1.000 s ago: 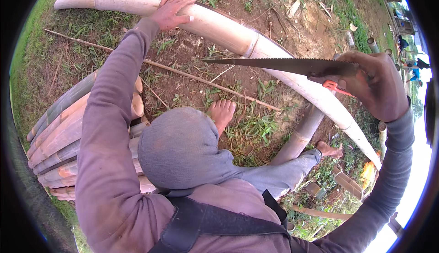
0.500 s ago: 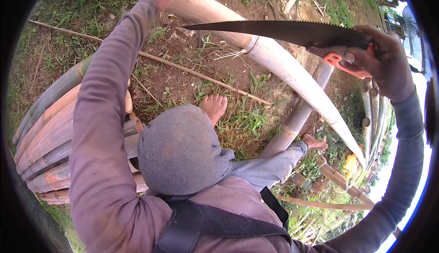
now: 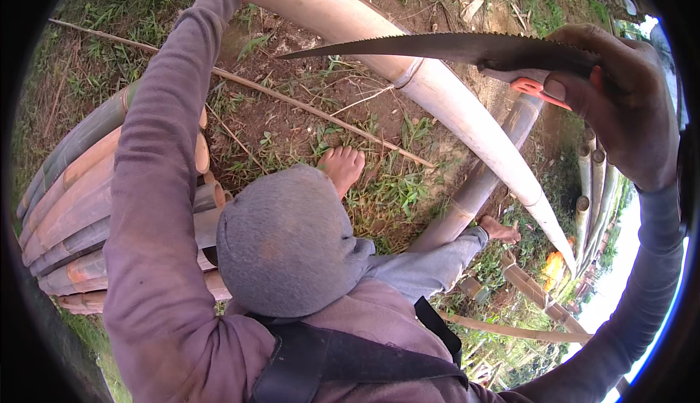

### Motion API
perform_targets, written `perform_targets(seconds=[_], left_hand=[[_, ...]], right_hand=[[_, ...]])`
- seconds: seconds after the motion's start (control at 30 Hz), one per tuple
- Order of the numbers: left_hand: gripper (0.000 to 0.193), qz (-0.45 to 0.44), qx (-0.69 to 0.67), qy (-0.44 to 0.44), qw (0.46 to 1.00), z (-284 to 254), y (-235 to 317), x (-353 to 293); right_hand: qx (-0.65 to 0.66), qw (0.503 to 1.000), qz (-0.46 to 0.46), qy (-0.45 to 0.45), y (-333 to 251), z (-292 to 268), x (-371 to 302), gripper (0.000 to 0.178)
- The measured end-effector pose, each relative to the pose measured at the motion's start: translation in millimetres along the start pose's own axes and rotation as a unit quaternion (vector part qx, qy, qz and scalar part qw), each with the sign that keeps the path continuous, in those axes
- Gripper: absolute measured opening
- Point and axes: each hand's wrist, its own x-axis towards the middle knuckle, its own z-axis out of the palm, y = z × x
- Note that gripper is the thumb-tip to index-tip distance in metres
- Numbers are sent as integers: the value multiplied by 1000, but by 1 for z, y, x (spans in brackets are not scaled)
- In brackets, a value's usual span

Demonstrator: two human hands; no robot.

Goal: The person sits on the ground and uses a hand saw to cut long bamboo poles into shorter sections. They repeatedly position the bamboo, saw through it, and set the cut pieces aside.

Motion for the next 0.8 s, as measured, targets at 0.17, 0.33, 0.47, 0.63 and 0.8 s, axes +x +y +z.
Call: perform_targets(seconds=[0.17, 0.33, 0.47, 0.63, 0.8], left_hand=[[57, 122, 24, 34, 992, 14, -35, 1], [76, 56, -145, 13, 988, 6, -21, 6], [98, -267, -565, -43, 779, -2, 25, 20], [107, -233, -525, -8, 819, -19, 20, 10], [114, -225, -539, -14, 812, -14, 15, 20]], right_hand=[[-137, 975, 115, -132, -4, -3, -4, 36], [-7, 995, 98, 15, 28, -4, -40, 46], [80, 994, 81, 1, 33, 12, -33, 44], [-34, 997, 48, 51, 69, -8, -49, 42], [-181, 974, 104, -87, 91, -41, -61, 59]])
